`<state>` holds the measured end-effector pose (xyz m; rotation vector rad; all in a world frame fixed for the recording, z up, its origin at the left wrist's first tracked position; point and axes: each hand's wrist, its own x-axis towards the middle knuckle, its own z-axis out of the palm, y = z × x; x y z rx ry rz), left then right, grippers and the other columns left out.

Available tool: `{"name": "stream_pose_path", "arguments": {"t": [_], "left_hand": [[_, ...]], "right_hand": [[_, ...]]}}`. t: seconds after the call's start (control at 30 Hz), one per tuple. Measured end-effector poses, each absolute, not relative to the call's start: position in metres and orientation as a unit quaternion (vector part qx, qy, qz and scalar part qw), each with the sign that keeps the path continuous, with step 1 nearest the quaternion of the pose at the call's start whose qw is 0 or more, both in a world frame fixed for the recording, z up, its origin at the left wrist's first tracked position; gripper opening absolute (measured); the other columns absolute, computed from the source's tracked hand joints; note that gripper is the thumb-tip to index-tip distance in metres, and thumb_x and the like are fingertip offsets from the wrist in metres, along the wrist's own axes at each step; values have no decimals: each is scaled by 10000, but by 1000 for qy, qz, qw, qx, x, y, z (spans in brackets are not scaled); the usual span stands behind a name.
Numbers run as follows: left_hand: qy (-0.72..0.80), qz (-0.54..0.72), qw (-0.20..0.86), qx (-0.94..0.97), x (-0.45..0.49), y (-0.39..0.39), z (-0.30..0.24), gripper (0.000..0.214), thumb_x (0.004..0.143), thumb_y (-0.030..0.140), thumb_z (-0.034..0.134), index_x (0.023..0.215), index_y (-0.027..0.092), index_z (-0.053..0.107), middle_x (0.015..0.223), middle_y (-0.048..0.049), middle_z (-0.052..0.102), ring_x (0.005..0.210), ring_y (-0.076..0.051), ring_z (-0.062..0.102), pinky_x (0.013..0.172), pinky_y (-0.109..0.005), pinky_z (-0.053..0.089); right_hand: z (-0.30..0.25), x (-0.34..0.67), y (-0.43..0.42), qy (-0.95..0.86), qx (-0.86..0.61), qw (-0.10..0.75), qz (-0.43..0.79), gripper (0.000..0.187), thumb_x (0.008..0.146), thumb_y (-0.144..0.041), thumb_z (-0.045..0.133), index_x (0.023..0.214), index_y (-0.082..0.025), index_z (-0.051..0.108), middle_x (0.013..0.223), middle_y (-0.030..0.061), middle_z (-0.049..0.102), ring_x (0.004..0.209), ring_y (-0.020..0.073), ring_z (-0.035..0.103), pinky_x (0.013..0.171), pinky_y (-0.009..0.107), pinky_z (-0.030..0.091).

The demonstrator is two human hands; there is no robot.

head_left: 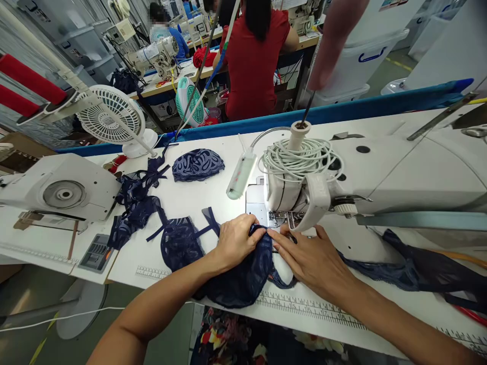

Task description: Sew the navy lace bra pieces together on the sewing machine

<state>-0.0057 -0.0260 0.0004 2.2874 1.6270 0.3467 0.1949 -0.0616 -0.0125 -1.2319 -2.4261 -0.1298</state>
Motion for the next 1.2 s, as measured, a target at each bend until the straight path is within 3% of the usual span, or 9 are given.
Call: {"name": "stream_pose_path", "arguments": {"t": [0.1,0.2,0.3,0.37,0.8,1.1,1.2], "left_hand": [[500,146,37,853,-7,-41,4,158,938,264,573,1079,206,616,1128,-70,678,1090,-244,611,908,-379,478],[397,150,-23,905,-10,-61,1,273,970,295,533,1219,194,581,1274,-78,638,1302,-260,495,1175,-564,213],[388,156,-27,908,-15,-68,-5,380,972,421,520,1277,197,554,1310,-66,629,1349,-272,452,1154,-687,-92],[387,159,-27,908,-16,-63,-9,351,983,398,503,1275,212,559,1309,-57,634,1362,-273,439,1102,-714,-179],[391,164,-36,905,-7,-41,-10,251,974,337,522,1171,218,621,1248,-72,658,1335,-286,463,1106,-755,-62],[398,186,-25,898,-5,-38,-12,240,983,349,514,1157,234,633,1222,-39,676,1318,-275,475,1099,-748,-108],[400,182,-20,898,-5,-39,-10,225,977,348,528,1134,239,646,1202,-37,684,1302,-267,493,1098,-750,-107]], "right_hand": [[-19,192,-59,-869,-457,177,-66,311,988,-209,386,1126,-205,664,1049,78,684,784,206,600,914,448,329],[-20,192,-62,-868,-459,173,-76,307,976,-192,412,1140,-198,672,1033,92,687,820,214,612,921,441,329],[-21,195,-61,-869,-455,175,-81,319,975,-192,426,1178,-201,672,925,90,701,882,234,621,911,425,334],[-22,197,-58,-865,-462,175,-88,320,975,-194,432,1181,-189,677,880,98,704,921,252,620,908,424,336],[-20,201,-61,-843,-467,241,-116,245,945,-266,560,1096,-158,720,838,119,688,866,270,599,847,413,382],[-19,202,-58,-837,-471,263,-91,238,944,-269,566,1101,-164,711,878,112,679,842,253,594,828,418,387],[-17,202,-58,-831,-461,302,-73,191,934,-273,584,1025,-164,711,872,98,671,808,236,571,820,414,390]]}}
